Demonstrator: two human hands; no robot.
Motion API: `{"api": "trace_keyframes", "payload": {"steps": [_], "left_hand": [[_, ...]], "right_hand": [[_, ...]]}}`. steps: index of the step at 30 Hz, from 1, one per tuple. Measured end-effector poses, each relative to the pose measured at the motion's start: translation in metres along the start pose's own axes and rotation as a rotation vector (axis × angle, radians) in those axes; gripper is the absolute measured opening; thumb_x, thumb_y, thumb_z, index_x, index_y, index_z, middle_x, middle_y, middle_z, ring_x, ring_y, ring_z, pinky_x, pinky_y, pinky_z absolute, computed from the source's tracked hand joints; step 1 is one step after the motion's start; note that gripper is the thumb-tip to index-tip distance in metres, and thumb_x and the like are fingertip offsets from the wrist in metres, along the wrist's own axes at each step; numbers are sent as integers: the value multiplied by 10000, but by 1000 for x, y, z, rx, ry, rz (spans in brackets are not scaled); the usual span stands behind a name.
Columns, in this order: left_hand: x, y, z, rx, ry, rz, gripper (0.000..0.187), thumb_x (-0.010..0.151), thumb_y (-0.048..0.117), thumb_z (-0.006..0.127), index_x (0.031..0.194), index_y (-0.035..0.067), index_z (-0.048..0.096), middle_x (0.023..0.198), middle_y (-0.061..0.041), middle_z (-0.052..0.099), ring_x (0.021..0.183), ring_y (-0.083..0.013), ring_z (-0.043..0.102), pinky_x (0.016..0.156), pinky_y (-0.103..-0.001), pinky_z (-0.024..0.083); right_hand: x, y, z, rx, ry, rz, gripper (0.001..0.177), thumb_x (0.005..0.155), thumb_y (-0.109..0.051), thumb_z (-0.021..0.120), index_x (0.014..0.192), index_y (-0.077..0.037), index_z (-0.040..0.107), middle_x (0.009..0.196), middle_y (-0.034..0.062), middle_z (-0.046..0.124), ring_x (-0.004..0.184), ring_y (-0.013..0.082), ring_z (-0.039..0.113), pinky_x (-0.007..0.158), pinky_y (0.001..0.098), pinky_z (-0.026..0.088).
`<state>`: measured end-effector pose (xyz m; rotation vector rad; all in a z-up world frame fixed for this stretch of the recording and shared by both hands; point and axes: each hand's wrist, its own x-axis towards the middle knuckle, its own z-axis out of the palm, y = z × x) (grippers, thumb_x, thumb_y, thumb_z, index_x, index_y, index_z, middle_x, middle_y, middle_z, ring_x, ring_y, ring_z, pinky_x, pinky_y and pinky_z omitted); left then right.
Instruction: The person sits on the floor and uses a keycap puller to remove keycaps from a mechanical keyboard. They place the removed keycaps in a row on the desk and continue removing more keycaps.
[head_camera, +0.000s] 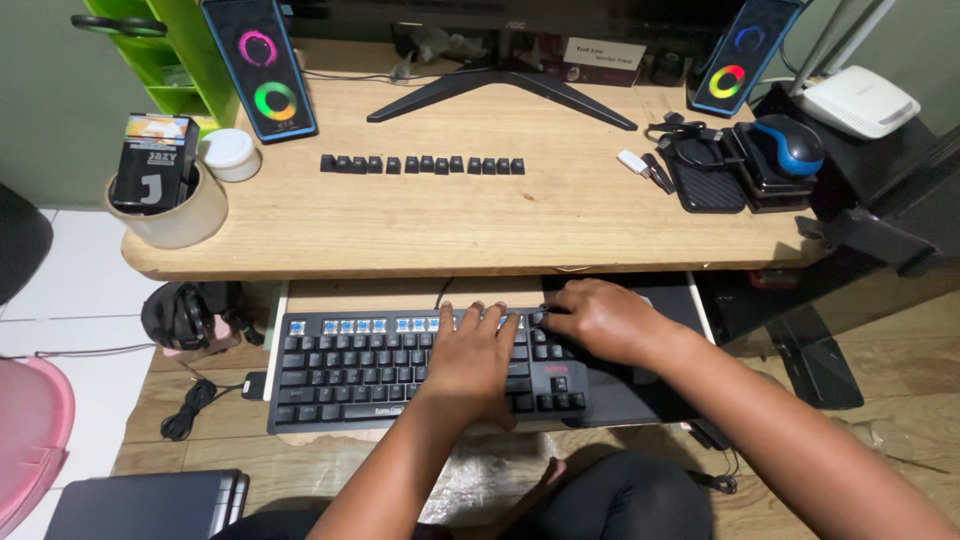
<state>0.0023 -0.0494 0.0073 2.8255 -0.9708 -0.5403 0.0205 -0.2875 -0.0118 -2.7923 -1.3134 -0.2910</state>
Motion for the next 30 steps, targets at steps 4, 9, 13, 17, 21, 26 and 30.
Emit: {"api": "trace_keyframes", "payload": {"steps": [4,9,13,17,21,26,30], "left_hand": [[0,-1,3,-1,21,7,1338,521,490,990,1571,91,264,1620,-128,301,1514,-338,245,1222,-614,129],[2,1,0,9,-9,-7,1330,526,490,992,1569,104,262,1626,-126,280,1513,-342,229,1219,-617,117],[3,1,1,25,-20,-10,1331,527,504,986,1569,100,264,1626,-123,283,1516,-337,231,1219,-619,122],[1,0,3,14,18,-3,1323,516,487,988,1566,108,278,1621,-125,294,1511,-340,240,1214,-633,121],[-1,0,3,-2,32,-3,1325,506,480,990,1563,108,283,1610,-121,315,1505,-340,257,1203,-660,127],[-1,1,1,-15,24,-6,1353,497,466,1001,1576,131,258,1612,-127,302,1502,-346,255,1196,-662,122],[-1,3,-2,23,-6,-23,1353,512,475,994,1589,148,244,1622,-127,293,1507,-345,257,1204,-662,122]], "right_hand": [[-4,3,5,1,7,-4,304,759,-128,656,1033,-93,784,1106,158,736,991,349,689,868,448,555],[-7,9,3,25,-53,-29,241,765,-156,671,973,-85,770,1093,154,749,954,345,703,859,449,559],[-2,-1,-2,-108,-31,-98,207,759,-164,661,932,-117,763,995,160,738,957,357,705,867,451,565],[4,-4,-14,-116,-165,-92,180,774,-164,654,915,-105,751,928,148,721,931,333,705,846,439,569],[11,-4,-15,-92,-148,-99,175,775,-169,652,907,-112,752,940,140,723,935,332,702,841,442,567],[9,-4,-14,-106,-172,-99,220,773,-151,636,954,-99,751,944,152,716,945,337,695,842,444,566],[9,4,-18,27,9,-58,276,771,-96,645,1024,-67,750,1030,153,720,955,348,684,825,432,563]]}}
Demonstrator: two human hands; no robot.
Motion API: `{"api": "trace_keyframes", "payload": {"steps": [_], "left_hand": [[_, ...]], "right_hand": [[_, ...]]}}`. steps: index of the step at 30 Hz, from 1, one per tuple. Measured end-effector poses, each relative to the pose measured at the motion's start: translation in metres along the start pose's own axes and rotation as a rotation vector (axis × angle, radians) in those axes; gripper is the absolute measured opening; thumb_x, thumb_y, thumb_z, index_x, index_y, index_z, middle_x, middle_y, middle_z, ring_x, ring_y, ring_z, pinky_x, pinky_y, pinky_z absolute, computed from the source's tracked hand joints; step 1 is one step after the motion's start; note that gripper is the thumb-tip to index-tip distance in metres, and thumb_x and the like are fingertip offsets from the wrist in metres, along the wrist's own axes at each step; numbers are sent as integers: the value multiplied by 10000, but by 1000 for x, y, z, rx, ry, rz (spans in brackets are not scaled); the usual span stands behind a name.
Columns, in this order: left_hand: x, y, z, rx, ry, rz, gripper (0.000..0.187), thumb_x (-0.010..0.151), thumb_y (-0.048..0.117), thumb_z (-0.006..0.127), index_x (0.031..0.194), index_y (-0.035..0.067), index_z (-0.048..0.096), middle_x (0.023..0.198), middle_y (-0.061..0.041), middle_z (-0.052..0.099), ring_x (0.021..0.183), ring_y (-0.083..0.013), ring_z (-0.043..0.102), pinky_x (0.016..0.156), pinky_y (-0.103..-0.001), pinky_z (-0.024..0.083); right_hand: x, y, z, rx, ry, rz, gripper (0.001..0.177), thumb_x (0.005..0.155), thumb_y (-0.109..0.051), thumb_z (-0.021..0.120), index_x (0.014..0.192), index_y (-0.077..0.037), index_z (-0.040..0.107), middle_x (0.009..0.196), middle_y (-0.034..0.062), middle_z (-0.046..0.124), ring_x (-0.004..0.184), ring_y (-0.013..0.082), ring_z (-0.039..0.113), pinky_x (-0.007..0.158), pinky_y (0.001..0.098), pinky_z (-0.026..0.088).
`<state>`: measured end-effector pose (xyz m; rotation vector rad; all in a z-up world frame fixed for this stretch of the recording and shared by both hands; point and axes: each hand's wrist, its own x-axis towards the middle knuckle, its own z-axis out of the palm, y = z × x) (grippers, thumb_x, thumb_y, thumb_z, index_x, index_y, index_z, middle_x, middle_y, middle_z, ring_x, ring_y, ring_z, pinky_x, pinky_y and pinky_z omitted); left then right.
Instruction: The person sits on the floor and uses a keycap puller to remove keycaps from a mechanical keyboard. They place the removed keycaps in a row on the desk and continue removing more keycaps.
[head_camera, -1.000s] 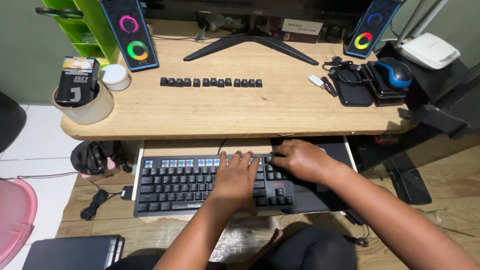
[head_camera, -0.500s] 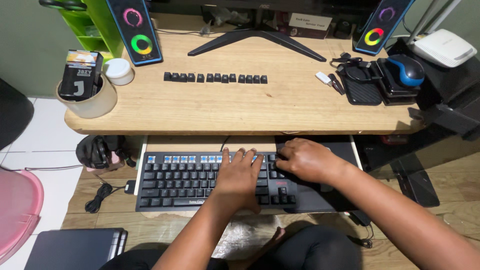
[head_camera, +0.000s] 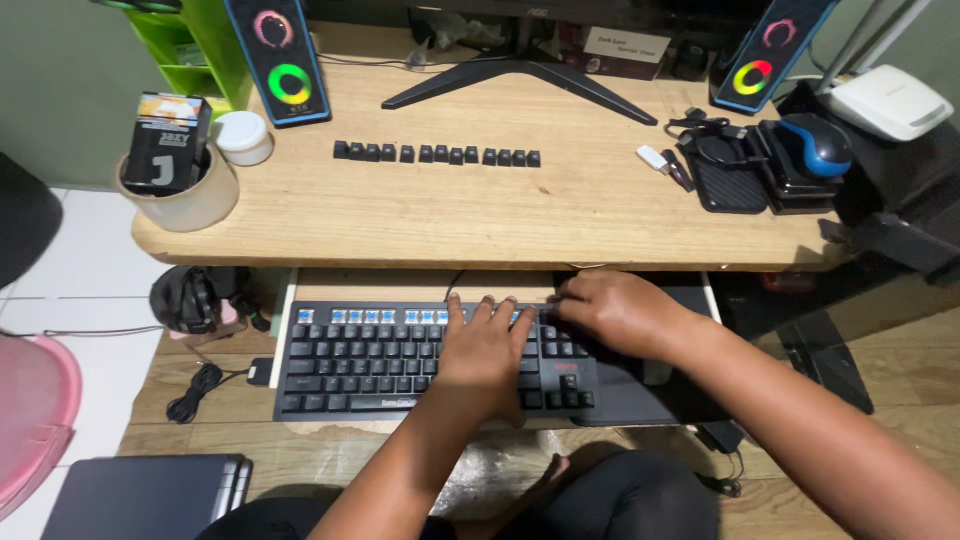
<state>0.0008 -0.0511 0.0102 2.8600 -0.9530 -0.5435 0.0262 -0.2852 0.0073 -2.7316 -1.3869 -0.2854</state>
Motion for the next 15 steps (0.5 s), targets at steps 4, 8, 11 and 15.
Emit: {"api": "trace_keyframes", "payload": {"steps": [4,8,11,15], "left_hand": [[2,1,-2,15,-43,-11,1347,537,492,992,1586,133,226,1631,-135,257,1513,-340,231,1212,-642,105],[2,-1,3,5,9,16,1332,524,508,983,1575,123,260,1629,-125,279,1509,-338,253,1216,-633,127],[2,0,2,14,-3,7,1314,536,502,980,1570,127,261,1624,-123,276,1510,-335,245,1216,-624,129],[1,1,0,25,-3,3,1316,541,503,978,1576,125,258,1621,-123,281,1510,-334,249,1216,-626,134]], "right_hand": [[-12,-2,-3,81,54,117,214,801,-139,739,997,-55,740,998,125,714,941,336,681,828,436,564],[-26,-2,4,19,61,133,263,757,-107,738,1018,-77,751,1042,124,714,968,329,682,833,427,567],[-30,-1,10,-20,67,103,316,736,-70,692,1044,-90,762,1079,121,717,996,325,677,864,423,560],[-29,-4,14,-65,9,125,314,763,-95,652,1054,-97,769,1097,130,713,1022,327,660,880,429,542]]}}
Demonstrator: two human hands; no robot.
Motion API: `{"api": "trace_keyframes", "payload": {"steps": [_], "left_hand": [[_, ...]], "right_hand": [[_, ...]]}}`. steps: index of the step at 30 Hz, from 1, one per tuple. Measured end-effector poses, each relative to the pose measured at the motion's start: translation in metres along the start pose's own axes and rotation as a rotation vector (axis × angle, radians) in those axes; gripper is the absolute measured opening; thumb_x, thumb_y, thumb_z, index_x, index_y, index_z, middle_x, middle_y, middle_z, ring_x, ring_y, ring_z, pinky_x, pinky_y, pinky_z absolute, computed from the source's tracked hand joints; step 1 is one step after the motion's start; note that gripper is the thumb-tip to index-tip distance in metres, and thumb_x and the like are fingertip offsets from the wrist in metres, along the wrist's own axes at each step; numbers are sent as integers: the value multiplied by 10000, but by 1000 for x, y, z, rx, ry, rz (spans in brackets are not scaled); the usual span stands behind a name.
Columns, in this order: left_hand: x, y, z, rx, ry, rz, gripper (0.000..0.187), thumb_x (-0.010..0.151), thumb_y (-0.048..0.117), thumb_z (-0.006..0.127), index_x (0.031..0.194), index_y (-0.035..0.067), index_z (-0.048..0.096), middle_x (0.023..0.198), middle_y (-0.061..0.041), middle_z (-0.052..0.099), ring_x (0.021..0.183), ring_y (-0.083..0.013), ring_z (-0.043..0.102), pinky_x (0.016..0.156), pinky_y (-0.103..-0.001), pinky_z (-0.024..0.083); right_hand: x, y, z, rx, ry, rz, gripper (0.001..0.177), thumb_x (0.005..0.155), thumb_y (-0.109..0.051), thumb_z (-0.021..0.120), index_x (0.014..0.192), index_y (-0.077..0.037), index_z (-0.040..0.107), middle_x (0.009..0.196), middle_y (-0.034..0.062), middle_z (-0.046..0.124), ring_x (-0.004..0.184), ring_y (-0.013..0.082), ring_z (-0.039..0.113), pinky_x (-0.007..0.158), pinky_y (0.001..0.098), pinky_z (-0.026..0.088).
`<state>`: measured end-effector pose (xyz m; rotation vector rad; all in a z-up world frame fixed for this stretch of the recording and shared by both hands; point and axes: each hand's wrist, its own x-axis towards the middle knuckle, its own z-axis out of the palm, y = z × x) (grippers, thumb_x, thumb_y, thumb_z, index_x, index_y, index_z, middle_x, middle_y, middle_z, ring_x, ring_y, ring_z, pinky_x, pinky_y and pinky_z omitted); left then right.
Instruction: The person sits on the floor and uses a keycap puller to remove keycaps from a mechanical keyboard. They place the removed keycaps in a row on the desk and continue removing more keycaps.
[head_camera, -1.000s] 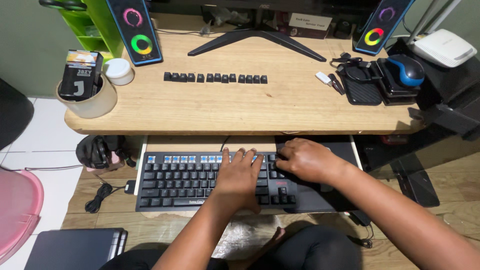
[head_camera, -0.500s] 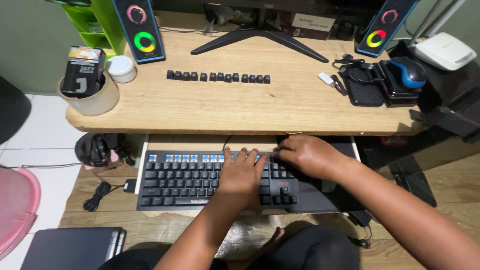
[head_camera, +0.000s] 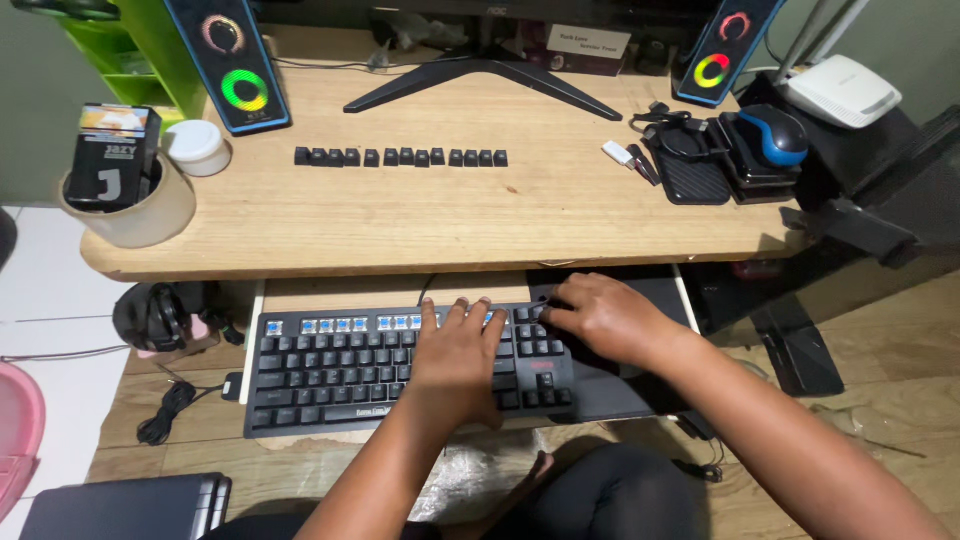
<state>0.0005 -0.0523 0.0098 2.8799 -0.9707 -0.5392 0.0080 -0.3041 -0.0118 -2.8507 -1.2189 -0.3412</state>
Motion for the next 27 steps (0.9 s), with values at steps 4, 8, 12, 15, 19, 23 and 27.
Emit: {"api": "trace_keyframes", "payload": {"steps": [4,8,12,15,19,23,27], "left_hand": [[0,1,0,7,3,1,1333,536,513,980,1580,128,246,1626,-118,271,1513,-331,241,1214,-631,131],[1,1,0,8,-17,-3,1338,541,516,980,1584,132,236,1632,-117,260,1514,-333,236,1217,-624,129],[0,0,0,-1,-17,-1,1342,538,522,980,1586,131,238,1642,-114,256,1519,-333,231,1214,-636,126],[0,-1,1,-7,-23,-3,1345,539,526,980,1588,133,236,1645,-112,256,1523,-329,225,1215,-638,122],[2,-2,1,-1,-20,-1,1358,531,533,983,1589,138,230,1650,-106,248,1523,-324,219,1214,-638,122],[3,-2,2,-1,-30,2,1368,532,540,985,1592,140,219,1653,-109,234,1526,-328,209,1211,-641,119],[2,-3,2,-37,-27,-4,1360,527,524,990,1590,147,230,1654,-102,239,1530,-323,208,1221,-631,111]], "right_hand": [[3,-8,-7,-113,-28,-46,287,767,-150,640,1023,-98,760,1109,139,712,1035,325,657,886,433,539],[7,-19,-14,-183,-51,-44,241,800,-169,641,1005,-101,747,1085,140,708,1034,326,658,893,431,538],[12,-20,-22,-200,-122,-49,236,810,-165,635,1011,-99,742,1061,122,708,1013,310,661,871,415,540],[16,-21,-21,-238,-68,-84,233,791,-176,632,987,-113,742,1060,127,709,1009,306,664,863,406,542],[14,-21,-18,-223,-125,-63,177,837,-186,638,962,-107,736,1027,119,702,982,306,657,850,411,537],[9,-11,-12,-162,-69,-102,192,791,-161,647,954,-123,740,1039,124,702,1010,308,662,871,416,541],[4,2,0,-51,-63,-34,312,753,-116,648,1039,-144,771,1059,129,710,990,319,663,865,420,547]]}}
